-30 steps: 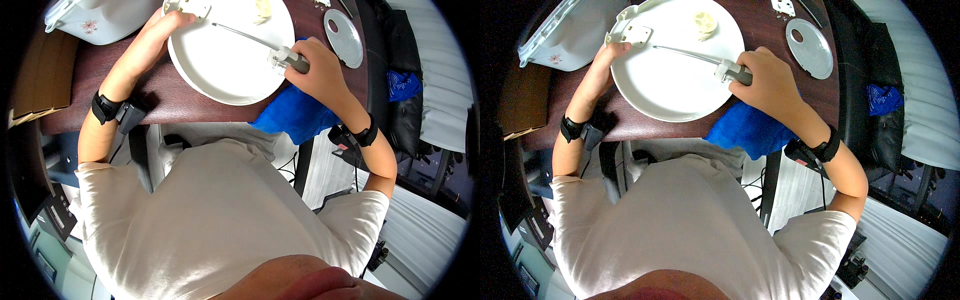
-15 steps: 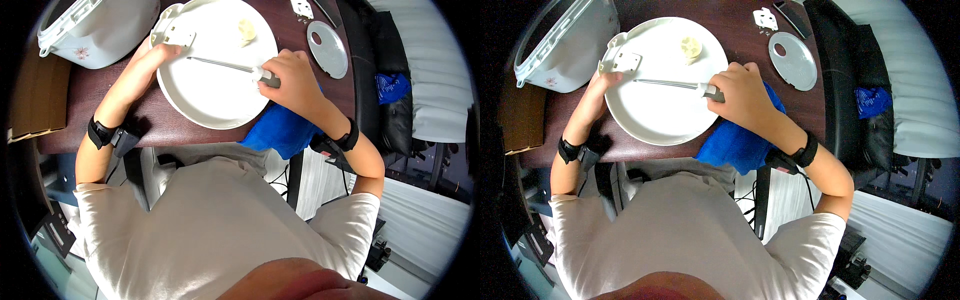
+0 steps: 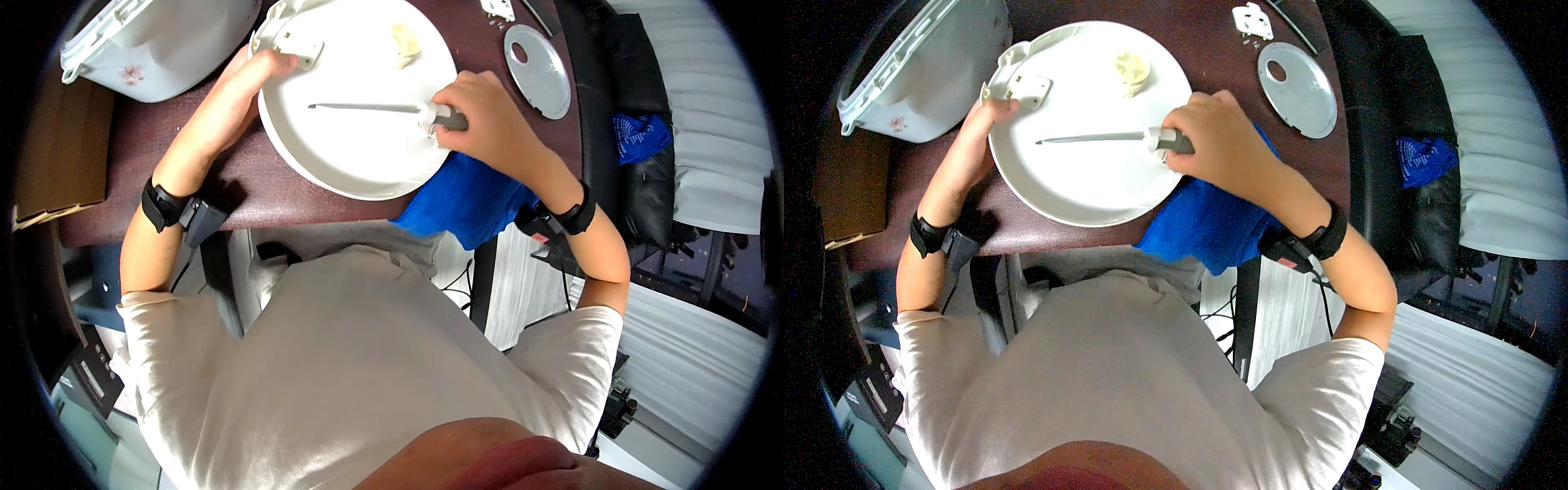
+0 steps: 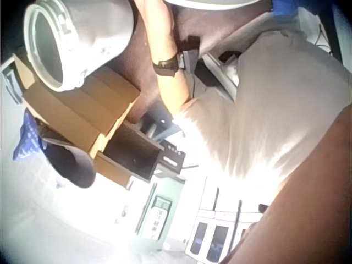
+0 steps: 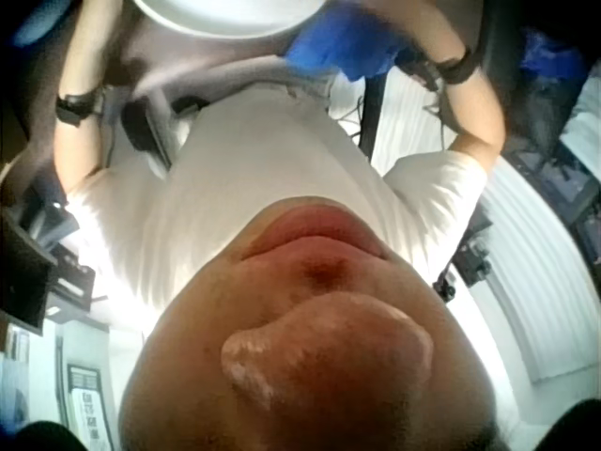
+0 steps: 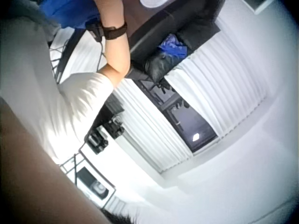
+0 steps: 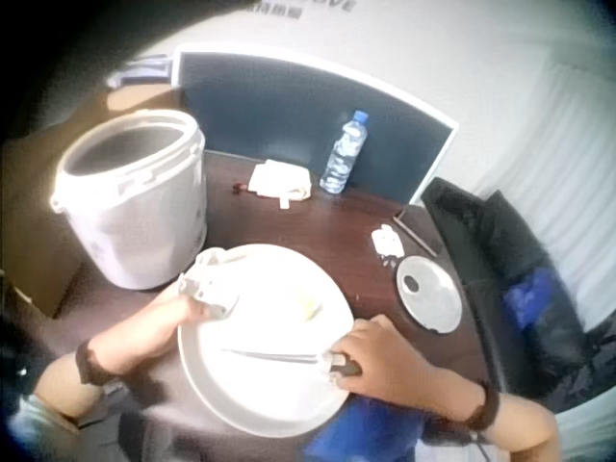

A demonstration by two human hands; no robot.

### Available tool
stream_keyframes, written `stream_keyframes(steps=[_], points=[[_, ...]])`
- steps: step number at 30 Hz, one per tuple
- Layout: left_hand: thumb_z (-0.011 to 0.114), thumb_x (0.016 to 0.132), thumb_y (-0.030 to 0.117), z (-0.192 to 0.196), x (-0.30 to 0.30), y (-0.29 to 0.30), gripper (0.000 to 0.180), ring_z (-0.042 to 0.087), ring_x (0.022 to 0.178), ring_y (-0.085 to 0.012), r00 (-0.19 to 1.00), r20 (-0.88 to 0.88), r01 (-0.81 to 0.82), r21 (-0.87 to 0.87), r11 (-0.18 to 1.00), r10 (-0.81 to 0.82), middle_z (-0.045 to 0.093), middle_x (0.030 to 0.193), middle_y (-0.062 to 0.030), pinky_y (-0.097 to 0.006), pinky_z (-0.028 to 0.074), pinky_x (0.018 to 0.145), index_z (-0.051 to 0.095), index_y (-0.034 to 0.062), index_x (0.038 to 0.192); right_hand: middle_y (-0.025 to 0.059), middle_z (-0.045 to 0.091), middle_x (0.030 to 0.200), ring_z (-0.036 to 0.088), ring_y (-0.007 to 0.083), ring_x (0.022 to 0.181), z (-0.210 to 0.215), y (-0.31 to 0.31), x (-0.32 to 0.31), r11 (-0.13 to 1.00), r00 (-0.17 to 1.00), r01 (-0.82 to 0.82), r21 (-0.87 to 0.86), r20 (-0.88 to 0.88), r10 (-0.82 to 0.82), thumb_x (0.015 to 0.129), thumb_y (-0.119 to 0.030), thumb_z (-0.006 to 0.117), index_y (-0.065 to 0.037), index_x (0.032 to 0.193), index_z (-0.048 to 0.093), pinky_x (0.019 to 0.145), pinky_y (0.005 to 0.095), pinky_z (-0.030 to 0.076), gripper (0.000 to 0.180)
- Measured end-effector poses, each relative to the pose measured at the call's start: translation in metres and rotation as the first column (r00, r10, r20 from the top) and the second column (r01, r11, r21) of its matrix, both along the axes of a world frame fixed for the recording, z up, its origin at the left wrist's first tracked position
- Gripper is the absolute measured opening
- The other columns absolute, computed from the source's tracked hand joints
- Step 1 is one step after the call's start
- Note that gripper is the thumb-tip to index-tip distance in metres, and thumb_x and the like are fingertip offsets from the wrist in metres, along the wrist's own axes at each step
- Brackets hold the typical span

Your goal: The person assembles a white circular plastic appliance part by inserting a small circular component into a central hole, wiping the surface with a blue cloth, and securing a metal bracket with a screwdriver. The person then reattaches the circular component to complete the assembly.

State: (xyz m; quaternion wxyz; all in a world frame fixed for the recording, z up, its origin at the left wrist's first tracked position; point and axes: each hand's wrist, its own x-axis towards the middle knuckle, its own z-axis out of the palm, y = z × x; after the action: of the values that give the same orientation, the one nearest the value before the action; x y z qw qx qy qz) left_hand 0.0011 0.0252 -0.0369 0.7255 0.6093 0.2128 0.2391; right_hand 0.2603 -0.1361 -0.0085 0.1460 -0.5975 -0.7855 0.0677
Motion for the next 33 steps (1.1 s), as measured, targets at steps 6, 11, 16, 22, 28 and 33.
stream_keyframes(steps=[6, 11, 16, 22, 28, 33], points=[[0.055, 0.088, 0.029, 0.002, -0.004, -0.001, 0.052, 0.052, 0.106, -0.0151, 1.000, -0.014, -0.006, 0.035, 0.999, 0.006, 0.057, 0.118, -0.0087, -0.029, 0.041, 0.095, 0.048, -0.0028, 0.127, 0.0096, 0.061, 0.079, 0.058, 0.0224, 0.072, 0.014, 0.007, 0.026, 0.994, 0.992, 0.095, 0.050, -0.087, -0.090, 0.075, -0.019, 0.071, -0.007, 0.091, 0.066, 0.073, 0.0343, 0.043, 0.021], [0.054, 0.086, 0.029, 0.006, 0.001, -0.003, 0.053, 0.051, 0.106, -0.0151, 0.999, -0.032, -0.024, -0.019, 1.000, 0.023, 0.056, 0.115, -0.0088, -0.028, 0.039, 0.094, 0.047, -0.0028, 0.127, 0.0003, 0.063, 0.074, 0.057, 0.0083, 0.070, 0.020, 0.028, 0.137, 0.874, 0.713, 0.466, -0.135, -0.529, -0.461, 0.085, -0.027, 0.066, -0.005, 0.095, 0.069, 0.063, 0.0245, 0.045, 0.024], [0.053, 0.085, 0.027, 0.001, -0.001, 0.001, 0.053, 0.050, 0.107, -0.0155, 0.998, -0.033, -0.047, -0.031, 0.998, 0.046, 0.055, 0.116, -0.0083, -0.029, 0.039, 0.095, 0.044, -0.0020, 0.128, 0.0014, 0.057, 0.061, 0.053, 0.0097, 0.053, -0.004, 0.084, 0.231, 0.725, 0.614, 0.661, -0.191, -0.418, -0.670, 0.079, -0.032, 0.067, -0.003, 0.076, 0.065, 0.048, 0.0255, 0.040, 0.029], [0.053, 0.085, 0.025, 0.016, -0.002, -0.005, 0.056, 0.049, 0.110, -0.0165, 0.995, -0.081, -0.053, -0.017, 0.998, 0.052, 0.054, 0.118, -0.0089, -0.030, 0.037, 0.097, 0.040, -0.0019, 0.133, -0.0006, 0.055, 0.061, 0.050, 0.0079, 0.050, -0.030, 0.123, 0.224, 0.661, 0.542, 0.683, -0.310, -0.392, -0.743, 0.080, -0.025, 0.066, -0.006, 0.069, 0.059, 0.043, 0.0243, 0.037, 0.023], [0.053, 0.085, 0.028, 0.012, -0.002, -0.004, 0.054, 0.050, 0.109, -0.0165, 0.995, -0.085, -0.052, -0.001, 0.999, 0.052, 0.056, 0.117, -0.0096, -0.029, 0.038, 0.096, 0.045, -0.0031, 0.129, 0.0044, 0.056, 0.054, 0.052, 0.0131, 0.044, -0.045, 0.140, 0.229, 0.629, 0.527, 0.690, -0.359, -0.347, -0.776, 0.074, -0.028, 0.068, -0.002, 0.067, 0.062, 0.040, 0.0292, 0.040, 0.027], [0.053, 0.085, 0.026, 0.013, -0.005, -0.002, 0.052, 0.052, 0.106, -0.0153, 0.997, -0.078, -0.008, 0.042, 0.999, 0.011, 0.057, 0.115, -0.0094, -0.028, 0.039, 0.095, 0.047, -0.0036, 0.127, -0.0008, 0.054, 0.059, 0.047, 0.0073, 0.046, -0.038, 0.136, 0.225, 0.657, 0.529, 0.706, -0.263, -0.420, -0.737, 0.084, -0.027, 0.066, -0.006, 0.075, 0.061, 0.042, 0.0229, 0.035, 0.024]])
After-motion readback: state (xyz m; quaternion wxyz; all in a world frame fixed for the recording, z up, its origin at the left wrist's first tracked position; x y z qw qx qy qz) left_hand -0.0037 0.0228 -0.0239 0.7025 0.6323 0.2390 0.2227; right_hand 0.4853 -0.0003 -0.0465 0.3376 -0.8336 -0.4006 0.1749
